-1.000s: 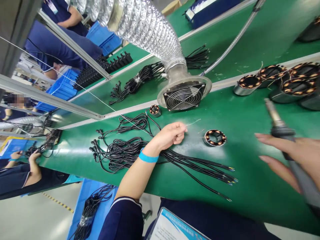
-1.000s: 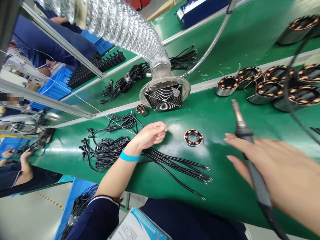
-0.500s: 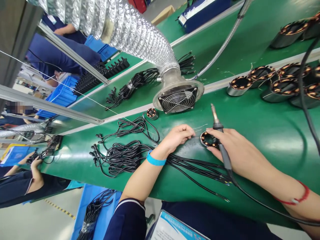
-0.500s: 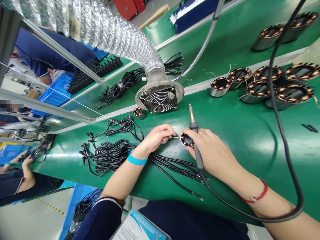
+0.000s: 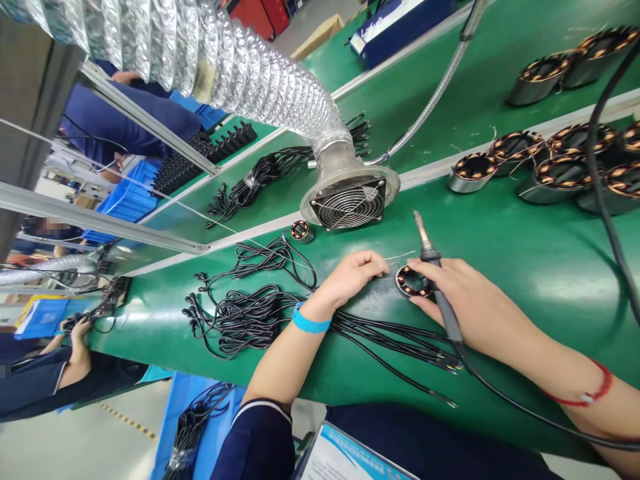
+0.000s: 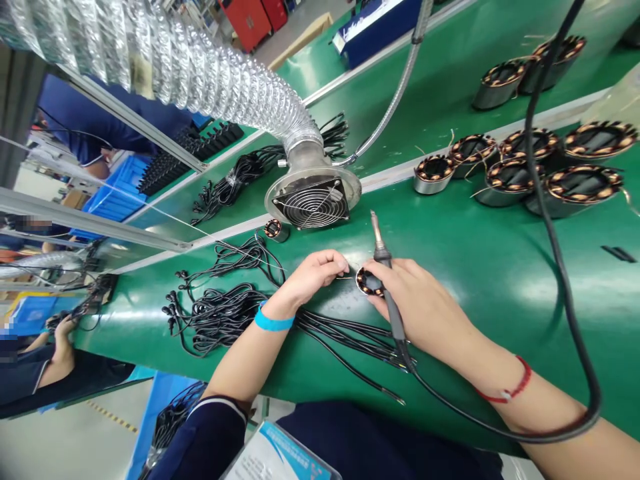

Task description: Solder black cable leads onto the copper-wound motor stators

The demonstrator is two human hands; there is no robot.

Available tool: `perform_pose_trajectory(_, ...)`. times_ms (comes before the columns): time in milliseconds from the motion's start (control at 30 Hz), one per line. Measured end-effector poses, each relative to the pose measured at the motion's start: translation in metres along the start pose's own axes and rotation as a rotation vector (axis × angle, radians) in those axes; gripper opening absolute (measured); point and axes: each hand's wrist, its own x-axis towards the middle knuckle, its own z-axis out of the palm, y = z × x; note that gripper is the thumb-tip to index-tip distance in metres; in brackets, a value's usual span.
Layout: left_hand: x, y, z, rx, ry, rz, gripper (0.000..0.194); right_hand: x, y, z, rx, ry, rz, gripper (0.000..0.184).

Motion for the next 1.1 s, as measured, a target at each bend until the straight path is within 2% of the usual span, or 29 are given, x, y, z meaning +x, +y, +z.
perform_pose_trajectory(233, 0.009, 0.004, 0.003, -0.038, -0.113, 0.104, 0.033, -0.002, 0.003, 0.002, 0.053, -0.029, 0.019, 0.035)
perform_pose_trajectory(333, -0.003, 0.004, -0.004, 0.042, -0.076, 0.064, 0.040, -0.002, 0.003, 0.002, 0.052, -0.029, 0.031, 0.035)
perform_pose_trajectory(467, -0.020, -0.001, -0.011, 0.117, -0.129, -0.014, 0.047, 0.000, 0.001, 0.000, 0.049, -0.012, 0.031, 0.033)
perform_pose_trajectory(733, -0.012, -0.008, 0.010, -0.063, -0.113, 0.028, 0.053, 0.002, 0.000, -0.001, 0.015, 0.021, 0.019, 0.035)
perform_pose_trajectory(900, -0.032, -0.007, 0.006, -0.063, -0.118, -0.051, 0.059, -0.002, 0.001, 0.001, 0.028, -0.015, 0.055, 0.035)
perform_pose_trajectory(1000, -0.038, -0.011, 0.004, -0.043, -0.131, -0.050, 0.055, -0.003, 0.003, 0.003, 0.048, -0.014, 0.047, 0.034)
perform_pose_trajectory(1100, -0.035, -0.015, 0.006, -0.008, -0.086, 0.027, 0.041, -0.005, 0.004, 0.004, 0.059, -0.024, 0.051, 0.035)
